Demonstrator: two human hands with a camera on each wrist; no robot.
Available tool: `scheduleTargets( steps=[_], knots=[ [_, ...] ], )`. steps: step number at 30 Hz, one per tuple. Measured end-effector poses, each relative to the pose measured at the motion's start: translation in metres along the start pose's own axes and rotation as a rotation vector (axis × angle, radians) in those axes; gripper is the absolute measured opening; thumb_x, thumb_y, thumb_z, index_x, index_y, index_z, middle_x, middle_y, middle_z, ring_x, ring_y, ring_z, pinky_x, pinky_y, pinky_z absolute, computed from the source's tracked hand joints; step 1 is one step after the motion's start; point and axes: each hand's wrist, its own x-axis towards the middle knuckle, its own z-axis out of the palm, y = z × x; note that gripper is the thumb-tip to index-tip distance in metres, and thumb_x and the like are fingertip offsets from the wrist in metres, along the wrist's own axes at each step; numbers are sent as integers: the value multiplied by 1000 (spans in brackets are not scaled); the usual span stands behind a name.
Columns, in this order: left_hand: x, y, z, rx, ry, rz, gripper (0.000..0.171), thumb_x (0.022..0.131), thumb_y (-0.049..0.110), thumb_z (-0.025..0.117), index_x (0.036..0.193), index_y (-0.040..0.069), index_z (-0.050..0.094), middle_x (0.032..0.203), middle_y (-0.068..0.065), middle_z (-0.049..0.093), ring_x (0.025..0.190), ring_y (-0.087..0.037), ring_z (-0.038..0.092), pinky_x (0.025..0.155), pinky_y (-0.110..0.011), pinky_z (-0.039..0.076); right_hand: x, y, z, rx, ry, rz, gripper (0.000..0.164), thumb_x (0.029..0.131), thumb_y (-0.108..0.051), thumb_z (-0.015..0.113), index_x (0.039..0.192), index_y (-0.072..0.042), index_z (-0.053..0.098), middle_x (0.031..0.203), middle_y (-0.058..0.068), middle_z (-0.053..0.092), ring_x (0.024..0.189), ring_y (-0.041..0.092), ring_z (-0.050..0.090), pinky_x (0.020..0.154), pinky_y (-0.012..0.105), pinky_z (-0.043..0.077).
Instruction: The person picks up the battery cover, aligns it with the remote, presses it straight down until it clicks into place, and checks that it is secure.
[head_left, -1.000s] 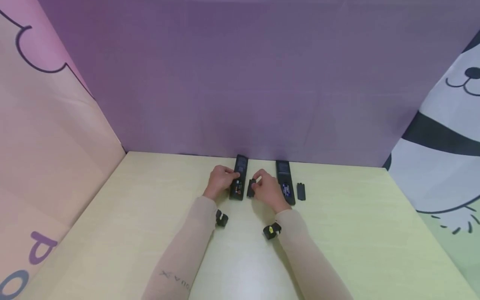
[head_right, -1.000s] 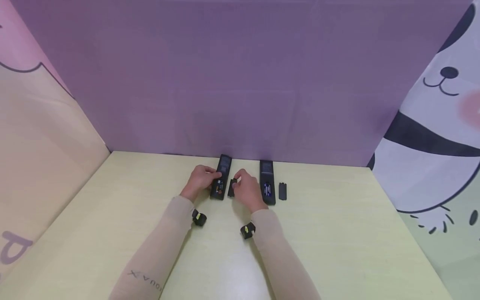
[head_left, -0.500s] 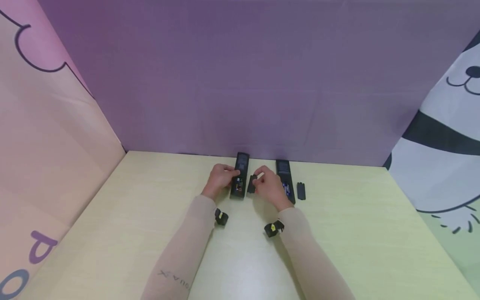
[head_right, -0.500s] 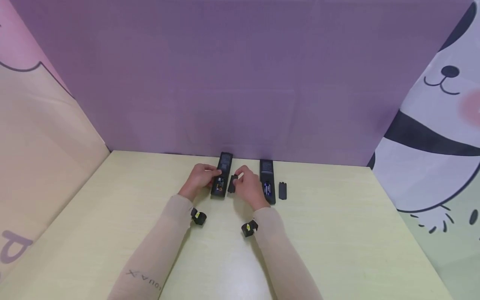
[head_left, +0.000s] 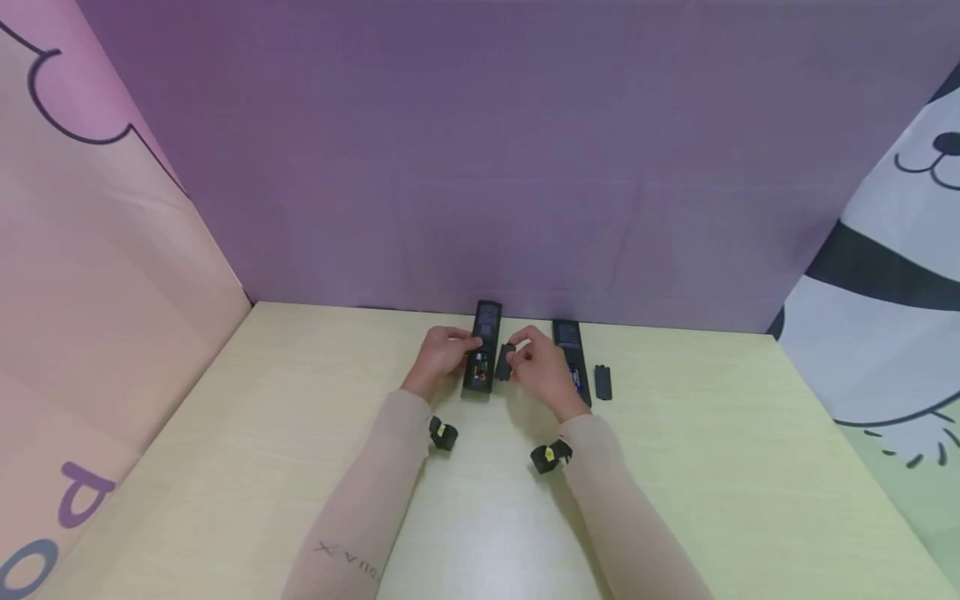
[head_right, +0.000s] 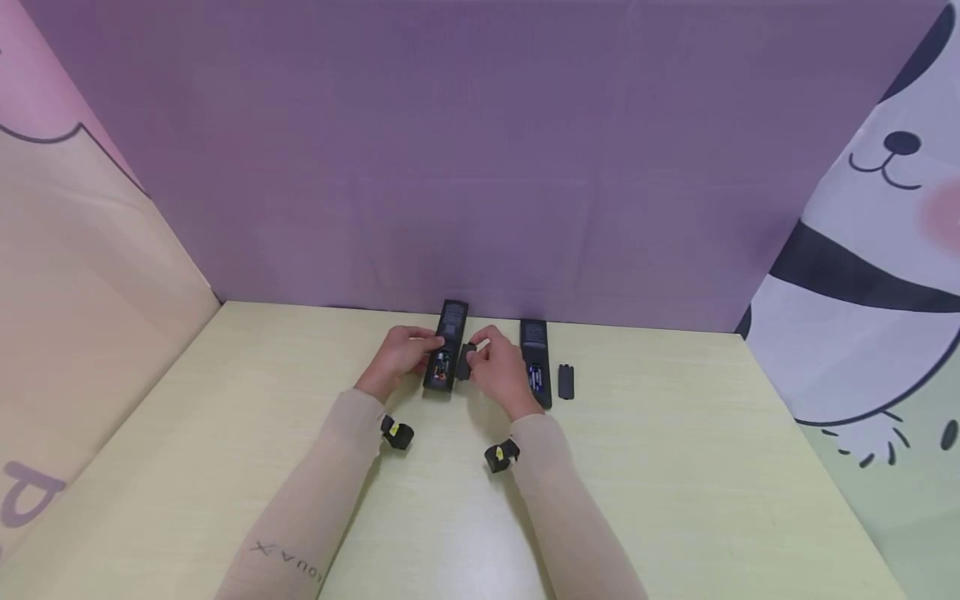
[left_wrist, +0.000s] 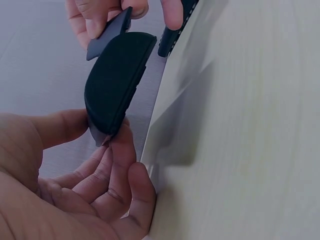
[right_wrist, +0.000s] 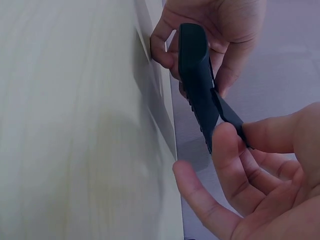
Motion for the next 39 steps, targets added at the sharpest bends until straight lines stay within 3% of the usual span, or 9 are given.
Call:
scheduleTargets(
  steps=[8,16,39],
  knots=[
    [-2,2,-2,-9,-8,-27,37,96,19,72,128,1,68,112,-15,73,77,-15,59,69,-27,49,-1,-2,0,15,16,-12,19,101,-15,60,119,-14,62,79,8,72,71,24,70,61,30,46],
    [-1,0,-1,-44,-13,-14,38,95,19,72,128,1,68,114,-17,73,75,-13,59,72,-28,50,-1,-3,0,47,30,-45,21,101,-16,61,122,-13,61,80,9,73,78,34,72,65,31,46],
    [-4,3,-2,-60,-13,-45,36,96,20,71,128,3,68,117,-15,73,84,-15,60,81,-31,49,-4,-9,0,113,43,-72,16,101,-16,64,117,-13,64,84,9,76,78,34,73,69,31,45]
  ],
)
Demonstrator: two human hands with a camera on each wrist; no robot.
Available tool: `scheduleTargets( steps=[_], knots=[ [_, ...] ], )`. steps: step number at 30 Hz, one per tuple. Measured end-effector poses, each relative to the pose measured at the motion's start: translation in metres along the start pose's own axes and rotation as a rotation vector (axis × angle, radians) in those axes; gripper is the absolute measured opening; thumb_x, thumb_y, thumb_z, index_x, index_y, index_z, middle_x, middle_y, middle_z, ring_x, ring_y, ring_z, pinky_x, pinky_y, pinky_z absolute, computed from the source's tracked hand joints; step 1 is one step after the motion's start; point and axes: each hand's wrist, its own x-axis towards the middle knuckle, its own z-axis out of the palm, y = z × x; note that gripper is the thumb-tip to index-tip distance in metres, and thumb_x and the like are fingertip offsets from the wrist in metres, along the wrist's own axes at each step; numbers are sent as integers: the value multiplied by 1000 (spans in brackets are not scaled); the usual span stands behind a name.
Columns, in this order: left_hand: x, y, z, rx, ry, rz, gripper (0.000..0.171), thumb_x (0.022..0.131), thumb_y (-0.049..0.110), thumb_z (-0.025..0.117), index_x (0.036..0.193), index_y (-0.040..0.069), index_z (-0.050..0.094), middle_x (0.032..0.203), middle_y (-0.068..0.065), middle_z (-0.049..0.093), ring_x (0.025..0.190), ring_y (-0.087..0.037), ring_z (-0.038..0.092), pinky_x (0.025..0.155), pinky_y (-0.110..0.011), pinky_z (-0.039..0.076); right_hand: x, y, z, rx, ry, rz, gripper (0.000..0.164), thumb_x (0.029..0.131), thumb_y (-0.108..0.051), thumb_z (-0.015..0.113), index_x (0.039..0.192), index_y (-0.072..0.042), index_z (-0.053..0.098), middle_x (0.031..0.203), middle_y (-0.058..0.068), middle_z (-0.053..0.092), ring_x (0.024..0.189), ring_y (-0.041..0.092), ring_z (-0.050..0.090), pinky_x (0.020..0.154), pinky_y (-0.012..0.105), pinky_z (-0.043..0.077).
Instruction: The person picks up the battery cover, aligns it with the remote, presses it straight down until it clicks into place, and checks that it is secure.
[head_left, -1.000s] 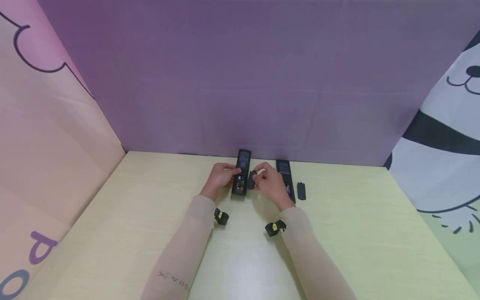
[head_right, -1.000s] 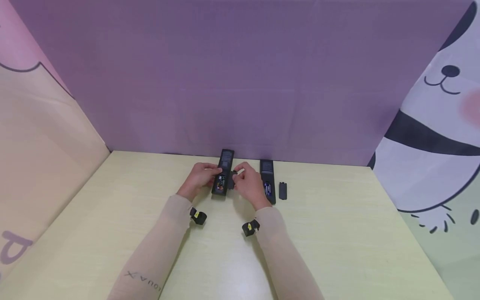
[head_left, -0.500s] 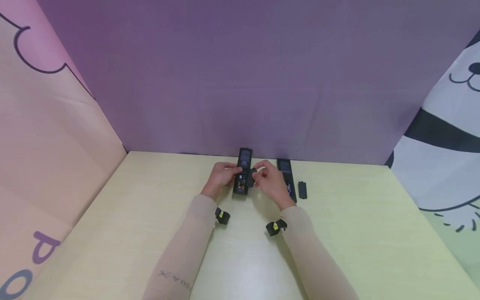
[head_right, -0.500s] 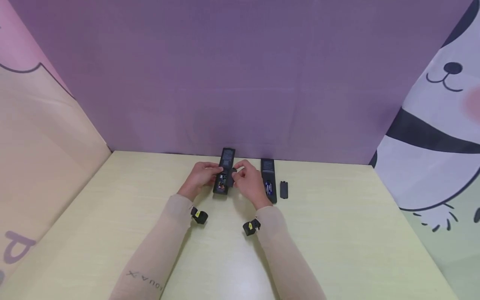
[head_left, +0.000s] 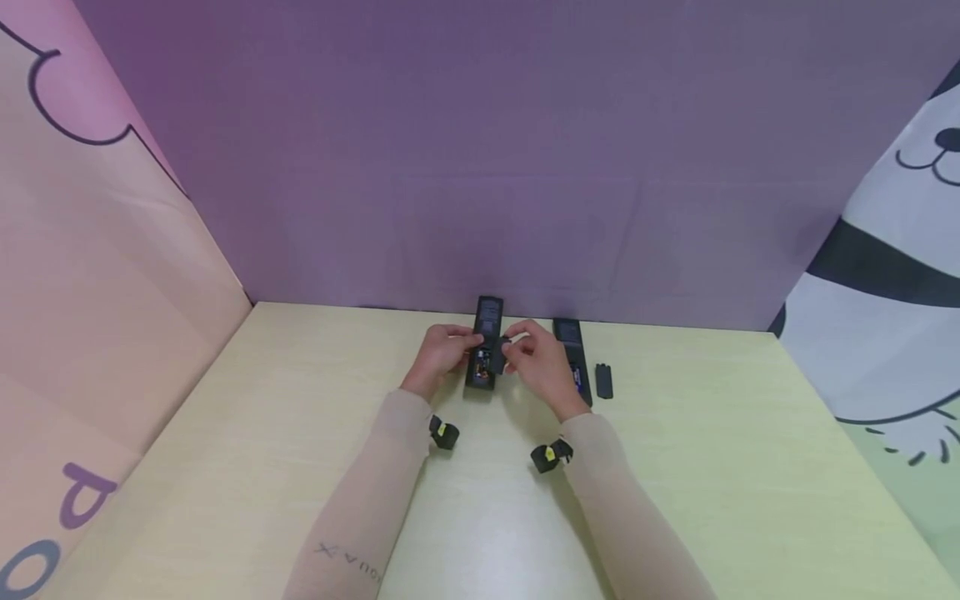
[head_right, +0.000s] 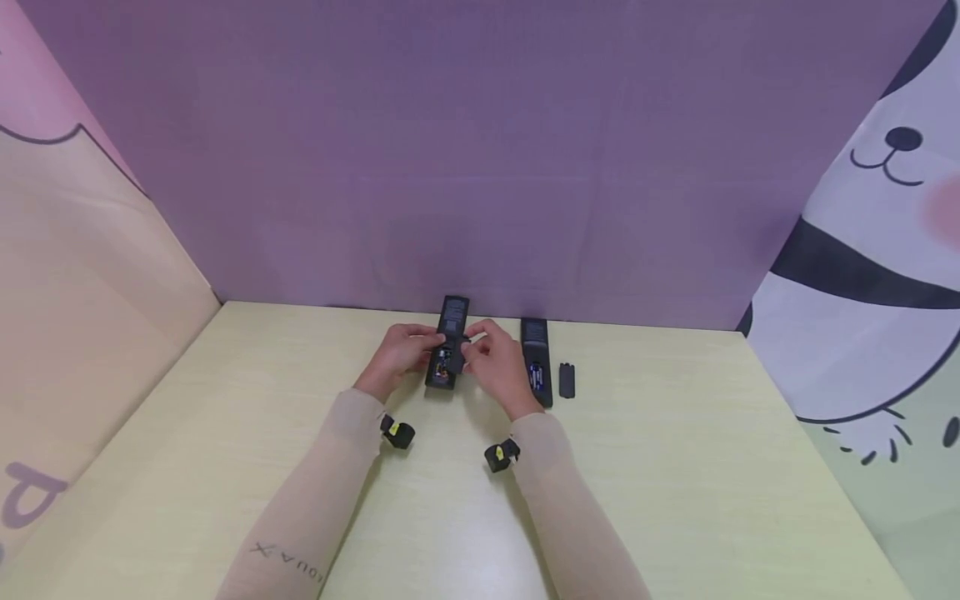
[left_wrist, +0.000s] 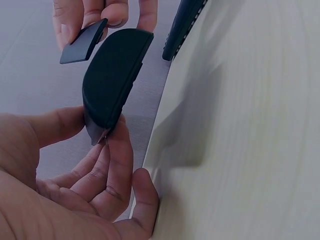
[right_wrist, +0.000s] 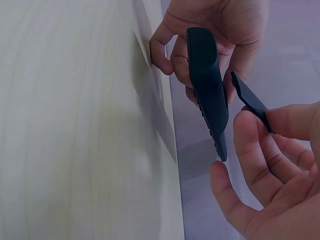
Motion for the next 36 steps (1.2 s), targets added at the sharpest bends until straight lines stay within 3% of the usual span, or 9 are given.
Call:
scheduleTargets(
  steps=[21,36],
  knots=[
    [-3,3,2,-4,-3,0,37,97,21,71,129,3,68,123,-15,71,93,-18,62,89,-36,51,0,2,0,33,-15,-50,20,100,-17,67,119,-14,66,86,9,77,79,35,74,70,32,46],
    [-2,3,1,0,5,-8,36,97,21,71,129,5,68,120,-12,71,87,-16,60,82,-33,49,-1,-2,2,34,-26,-59,17,99,-16,67,117,-15,67,87,8,78,79,36,74,66,32,47]
  ],
)
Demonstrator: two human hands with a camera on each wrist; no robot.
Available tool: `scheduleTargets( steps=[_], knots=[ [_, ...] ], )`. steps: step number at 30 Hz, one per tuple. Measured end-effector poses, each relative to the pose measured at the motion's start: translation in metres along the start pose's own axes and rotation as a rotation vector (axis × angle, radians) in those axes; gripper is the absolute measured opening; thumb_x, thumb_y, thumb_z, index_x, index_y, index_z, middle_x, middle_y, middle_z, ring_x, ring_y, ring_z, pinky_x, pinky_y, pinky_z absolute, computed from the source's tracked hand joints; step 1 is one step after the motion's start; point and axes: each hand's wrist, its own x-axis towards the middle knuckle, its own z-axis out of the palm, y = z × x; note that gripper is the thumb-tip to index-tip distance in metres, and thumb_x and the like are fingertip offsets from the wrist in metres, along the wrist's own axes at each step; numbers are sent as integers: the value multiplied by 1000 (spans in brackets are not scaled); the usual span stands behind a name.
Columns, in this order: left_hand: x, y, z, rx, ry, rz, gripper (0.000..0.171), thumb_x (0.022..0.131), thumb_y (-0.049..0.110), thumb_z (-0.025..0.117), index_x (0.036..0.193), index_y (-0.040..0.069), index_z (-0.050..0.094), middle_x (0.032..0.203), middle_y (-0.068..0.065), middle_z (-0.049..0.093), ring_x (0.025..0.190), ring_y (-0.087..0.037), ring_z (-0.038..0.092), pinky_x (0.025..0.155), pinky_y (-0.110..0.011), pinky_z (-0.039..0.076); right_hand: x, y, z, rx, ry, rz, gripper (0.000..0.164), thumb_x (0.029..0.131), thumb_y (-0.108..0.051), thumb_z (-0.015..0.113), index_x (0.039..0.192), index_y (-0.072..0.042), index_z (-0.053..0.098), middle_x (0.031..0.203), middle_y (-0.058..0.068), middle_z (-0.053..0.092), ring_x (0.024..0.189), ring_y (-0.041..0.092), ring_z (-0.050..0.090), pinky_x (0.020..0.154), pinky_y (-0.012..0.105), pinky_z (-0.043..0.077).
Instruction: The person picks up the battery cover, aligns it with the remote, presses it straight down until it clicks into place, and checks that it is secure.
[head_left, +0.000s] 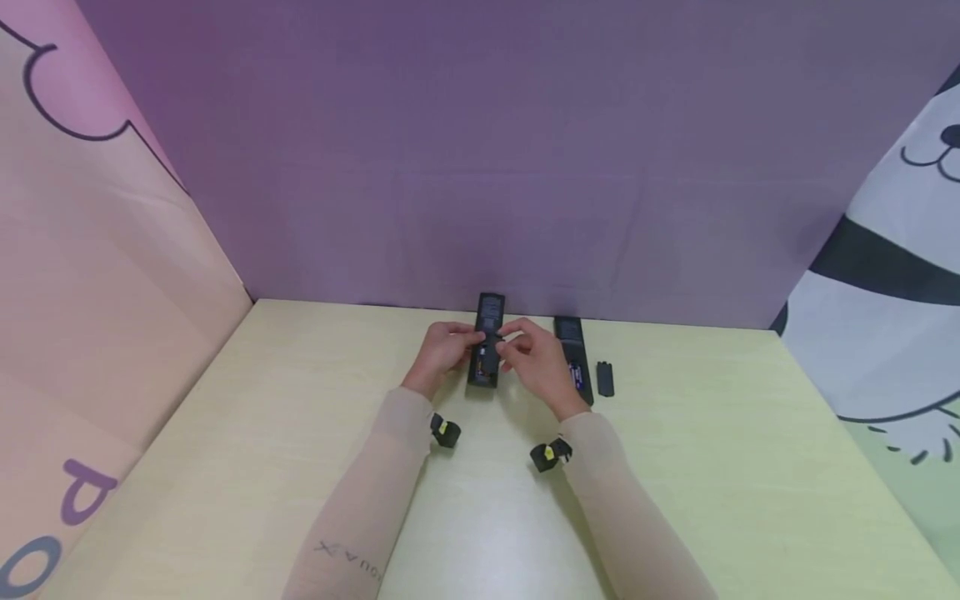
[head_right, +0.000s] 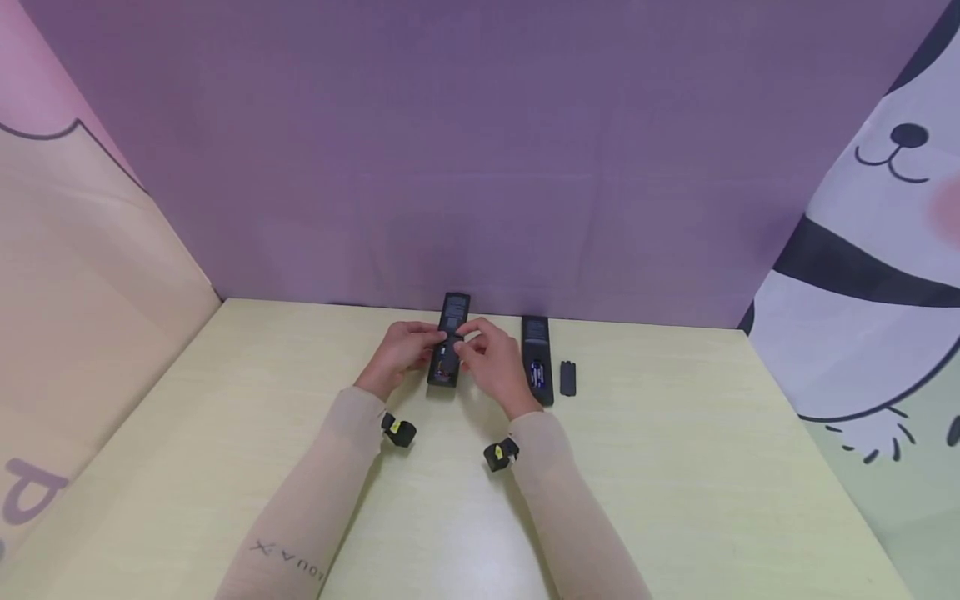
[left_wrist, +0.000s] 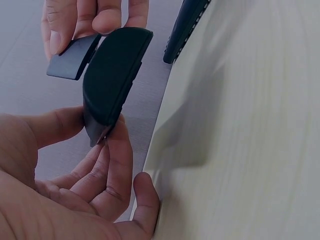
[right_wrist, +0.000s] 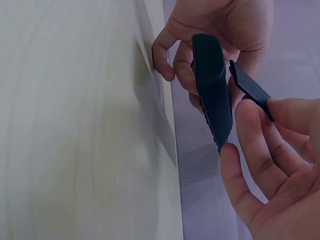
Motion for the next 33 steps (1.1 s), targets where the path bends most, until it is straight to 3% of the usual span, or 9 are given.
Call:
scheduleTargets(
  steps=[10,18,26,33],
  knots=[
    [0,1,2,12,-14,18,37,97,22,71,129,4,68,122,-13,72,86,-16,63,74,-27,48,1,3,1,-8,-12,-11,16,99,-15,68,115,-17,67,86,8,78,78,35,73,66,33,48],
    [-1,0,3,-26,-31,34,36,97,19,70,129,2,68,125,-16,71,90,-17,64,90,-37,54,0,4,1,-11,-14,-9,16,99,-14,67,115,-16,67,88,8,78,79,34,74,69,32,51],
    [-1,1,2,-9,-22,14,37,97,22,71,129,4,68,124,-13,71,89,-17,64,81,-31,51,-1,2,2,-15,-24,-22,18,99,-11,68,117,-14,68,88,10,78,76,31,73,71,31,53],
    [-1,0,3,-30,-26,24,37,96,20,71,129,3,68,124,-15,71,87,-17,65,87,-36,53,1,4,2,-37,-40,-23,19,99,-13,68,118,-14,68,88,9,78,77,33,74,72,31,52]
  ],
)
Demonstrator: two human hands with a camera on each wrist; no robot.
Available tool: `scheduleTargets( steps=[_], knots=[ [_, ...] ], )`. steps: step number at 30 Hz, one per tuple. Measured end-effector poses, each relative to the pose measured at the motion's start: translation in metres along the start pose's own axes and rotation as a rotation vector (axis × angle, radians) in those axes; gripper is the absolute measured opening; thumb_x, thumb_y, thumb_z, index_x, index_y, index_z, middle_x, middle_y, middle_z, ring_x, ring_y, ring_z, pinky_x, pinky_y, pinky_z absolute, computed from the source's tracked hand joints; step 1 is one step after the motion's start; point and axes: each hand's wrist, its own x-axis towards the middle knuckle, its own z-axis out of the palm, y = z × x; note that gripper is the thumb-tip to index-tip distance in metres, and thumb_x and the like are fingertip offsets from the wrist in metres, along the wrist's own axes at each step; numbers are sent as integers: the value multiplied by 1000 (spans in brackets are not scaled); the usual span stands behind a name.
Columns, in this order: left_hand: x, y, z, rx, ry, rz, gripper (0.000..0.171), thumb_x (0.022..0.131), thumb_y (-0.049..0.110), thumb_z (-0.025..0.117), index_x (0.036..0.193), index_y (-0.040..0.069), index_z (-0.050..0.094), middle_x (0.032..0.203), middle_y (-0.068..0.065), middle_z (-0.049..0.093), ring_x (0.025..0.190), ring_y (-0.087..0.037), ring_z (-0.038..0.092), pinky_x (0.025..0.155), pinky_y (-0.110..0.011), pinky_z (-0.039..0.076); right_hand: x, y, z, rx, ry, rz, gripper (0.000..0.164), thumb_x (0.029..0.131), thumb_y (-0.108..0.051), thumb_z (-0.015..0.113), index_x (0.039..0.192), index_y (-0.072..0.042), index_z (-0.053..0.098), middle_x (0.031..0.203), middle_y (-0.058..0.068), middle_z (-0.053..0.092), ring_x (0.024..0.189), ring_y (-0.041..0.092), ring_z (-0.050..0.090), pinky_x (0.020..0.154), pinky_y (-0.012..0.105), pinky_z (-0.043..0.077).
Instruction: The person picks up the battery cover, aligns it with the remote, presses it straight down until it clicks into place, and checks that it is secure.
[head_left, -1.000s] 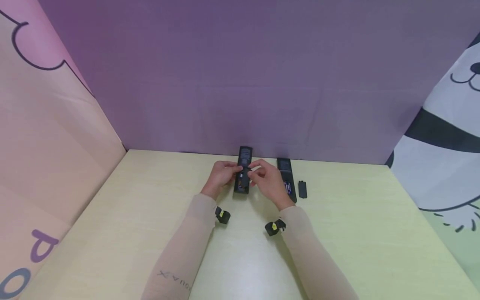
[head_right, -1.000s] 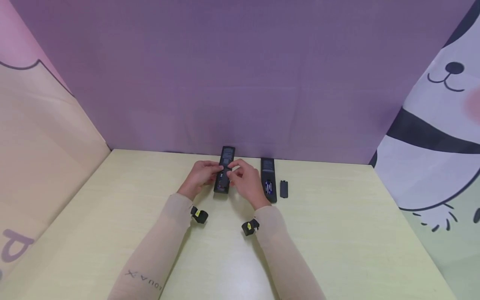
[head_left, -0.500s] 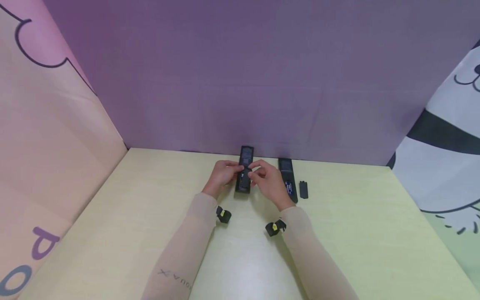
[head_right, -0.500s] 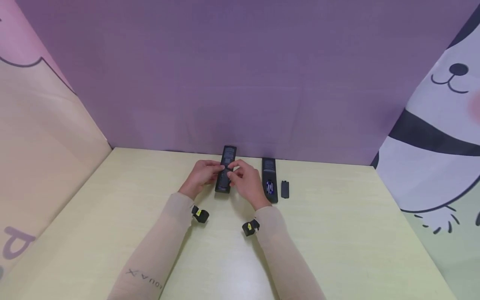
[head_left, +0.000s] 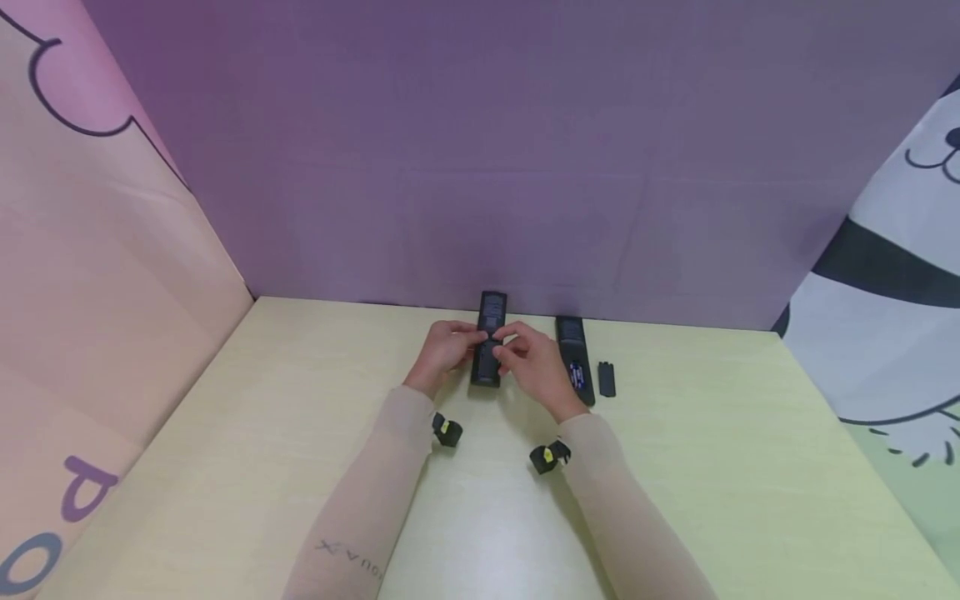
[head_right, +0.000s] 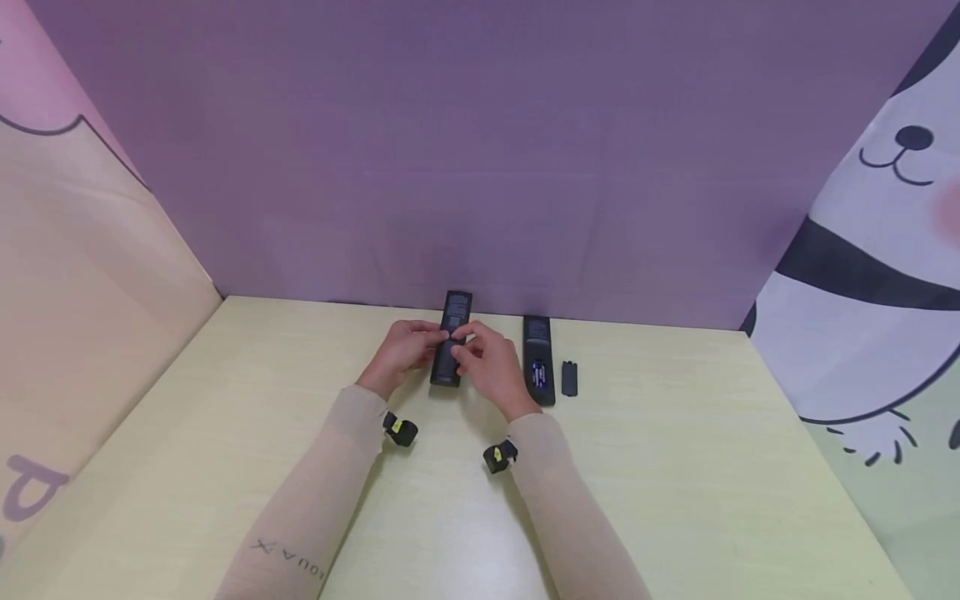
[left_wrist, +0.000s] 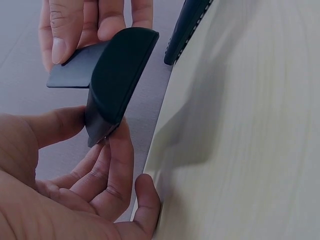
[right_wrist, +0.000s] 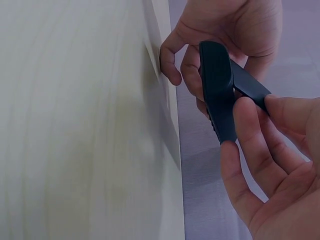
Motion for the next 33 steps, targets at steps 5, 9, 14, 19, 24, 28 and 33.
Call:
scheduleTargets(
  steps=[5,9,14,19,24,28,33],
  knots=[
    [-1,0,1,-9,-5,2,38,95,19,72,129,3,67,124,-15,71,86,-16,65,90,-38,54,0,1,0,-2,-1,-4,19,99,-13,68,118,-15,68,87,9,78,76,34,74,72,32,52],
    [-1,1,1,-2,-8,-6,38,95,20,72,130,4,67,124,-15,70,87,-17,65,88,-36,53,0,2,0,-4,1,-20,19,99,-13,68,117,-14,68,88,10,77,76,34,73,70,32,52],
    [-2,1,0,-10,-15,-4,39,95,20,72,131,4,66,124,-15,70,87,-17,67,91,-38,54,0,2,1,-17,14,-37,18,98,-13,68,116,-14,69,90,11,76,75,33,72,67,31,53],
    [-2,1,-1,-28,-20,14,39,95,17,72,130,2,66,122,-17,70,82,-16,66,92,-39,55,0,3,2,-40,21,-38,18,99,-14,68,116,-14,69,92,11,75,77,35,71,66,31,52],
    [-2,2,-1,-14,-14,12,39,95,19,72,129,3,66,119,-15,70,80,-15,65,85,-36,53,1,2,2,-62,26,-41,18,99,-15,68,117,-14,69,92,10,73,75,30,70,66,31,51],
    [-2,3,-1,-9,-16,9,39,95,19,73,130,4,66,119,-14,70,82,-16,65,83,-34,52,1,2,2,-78,29,-40,18,99,-17,67,117,-15,70,91,9,73,72,24,68,65,30,51],
    [-3,2,-1,-14,-27,19,39,94,19,73,129,4,67,120,-14,70,82,-16,67,83,-33,52,1,3,2,-93,34,-36,17,100,-18,67,117,-15,70,90,9,72,71,23,66,64,30,49]
  ],
)
